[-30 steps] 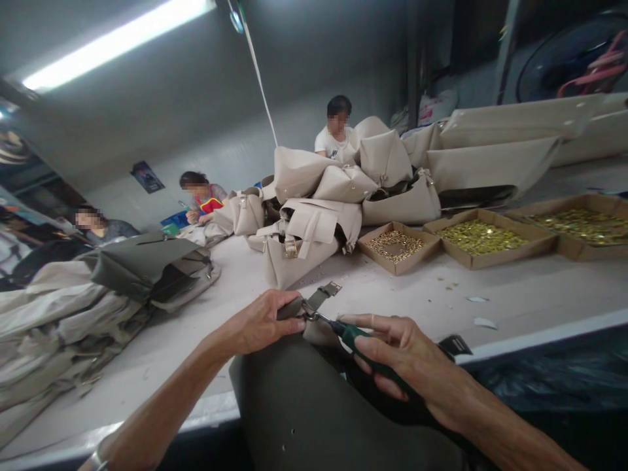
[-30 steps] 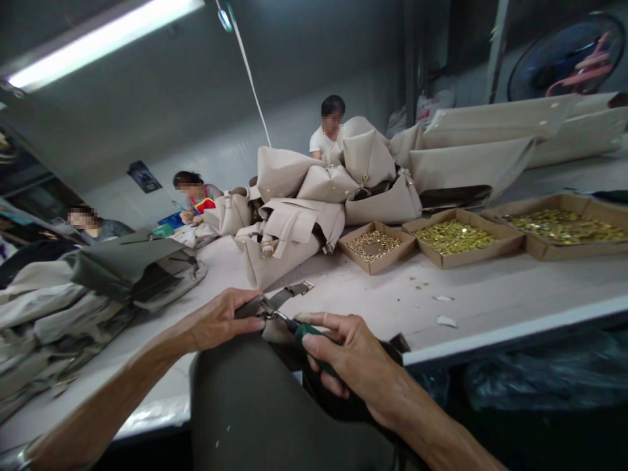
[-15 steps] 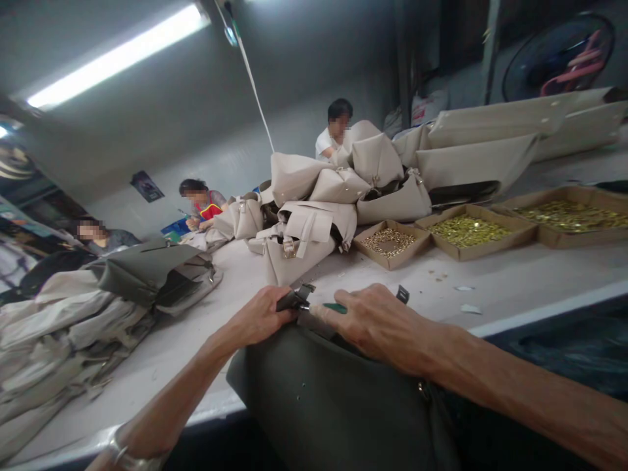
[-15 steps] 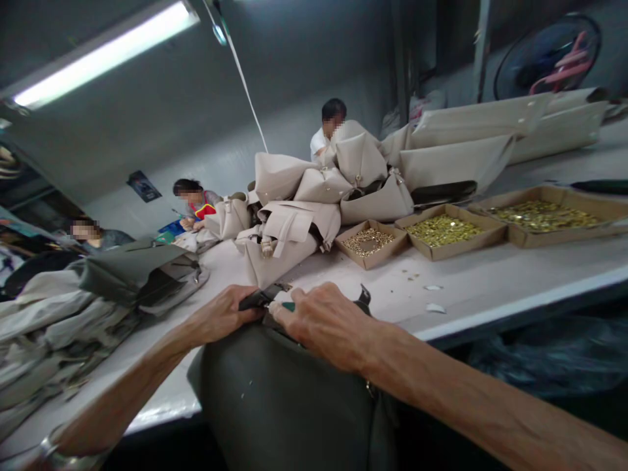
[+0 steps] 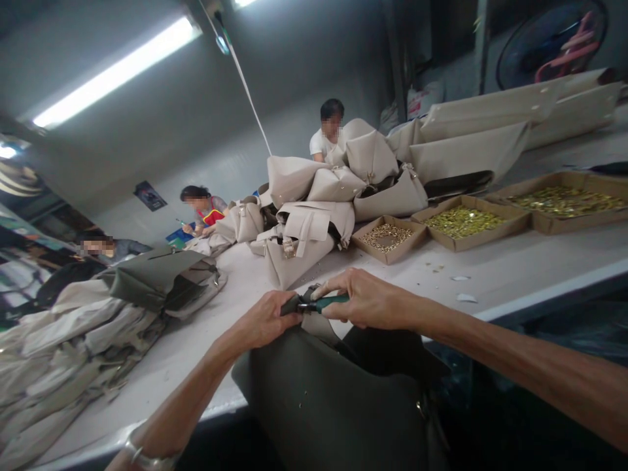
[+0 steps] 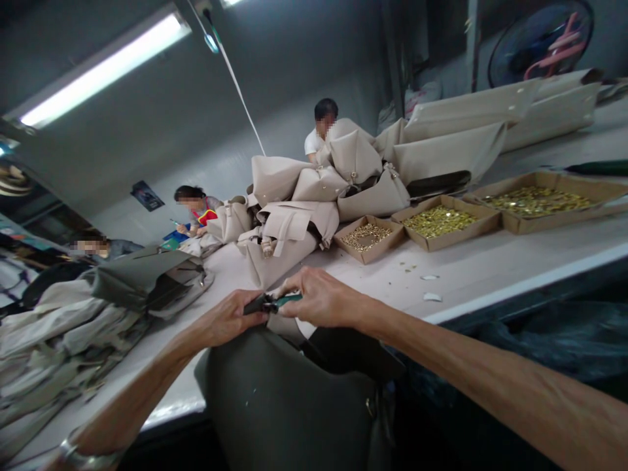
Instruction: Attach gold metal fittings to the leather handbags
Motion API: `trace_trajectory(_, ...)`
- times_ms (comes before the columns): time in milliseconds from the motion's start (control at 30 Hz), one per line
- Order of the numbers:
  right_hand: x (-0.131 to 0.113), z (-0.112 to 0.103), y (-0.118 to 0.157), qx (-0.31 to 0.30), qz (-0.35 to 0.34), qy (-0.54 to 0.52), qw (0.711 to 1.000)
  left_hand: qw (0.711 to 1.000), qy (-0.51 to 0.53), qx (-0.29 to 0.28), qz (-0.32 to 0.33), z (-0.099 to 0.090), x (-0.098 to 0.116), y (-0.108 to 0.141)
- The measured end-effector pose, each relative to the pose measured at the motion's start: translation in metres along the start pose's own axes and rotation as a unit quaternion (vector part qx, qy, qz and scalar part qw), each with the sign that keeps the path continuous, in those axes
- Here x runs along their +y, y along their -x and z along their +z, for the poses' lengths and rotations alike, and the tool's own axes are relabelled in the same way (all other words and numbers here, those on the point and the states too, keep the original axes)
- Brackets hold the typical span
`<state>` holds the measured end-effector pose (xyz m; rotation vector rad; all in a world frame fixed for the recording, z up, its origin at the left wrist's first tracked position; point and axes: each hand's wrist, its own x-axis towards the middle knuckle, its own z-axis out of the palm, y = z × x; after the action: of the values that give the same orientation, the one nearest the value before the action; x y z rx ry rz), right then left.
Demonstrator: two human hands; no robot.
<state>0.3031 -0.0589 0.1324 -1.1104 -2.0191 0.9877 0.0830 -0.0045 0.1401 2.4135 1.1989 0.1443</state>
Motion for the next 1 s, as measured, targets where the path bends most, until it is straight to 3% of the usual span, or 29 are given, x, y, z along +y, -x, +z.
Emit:
trace_trajectory(133,-0.011,-0.016,-0.006,-0.059,0.074,-0.046,0.994,0.999,-0.018,0.040,-0.018,0.007,0.003,0.001)
trace_trajectory(267,-0.016,-0.020,0.003,-0.027,-0.033,0.149,0.988,0.999,-0.019,0.036,-0.015,0.004,0.005,0.005)
trace_trajectory(333,-0.012,-0.011,0.014,0.020,-0.074,0.194,0.978,0.999,-0.016,0.026,-0.014,-0.001,0.004,0.007)
trace_trajectory(567,0.013,0.035,0.042,0.077,-0.013,0.168,0.983,0.999,0.049,-0.013,-0.003,-0.008,-0.007,0.007)
trace_trajectory(733,0.019,0.045,0.041,0.100,-0.021,0.142,0.985,0.998,0.055,-0.015,-0.017,-0.009,-0.015,0.002)
trace_trajectory(1000,0.023,0.056,0.030,0.108,-0.038,0.189,0.975,0.998,0.065,-0.016,-0.022,-0.010,-0.018,0.001)
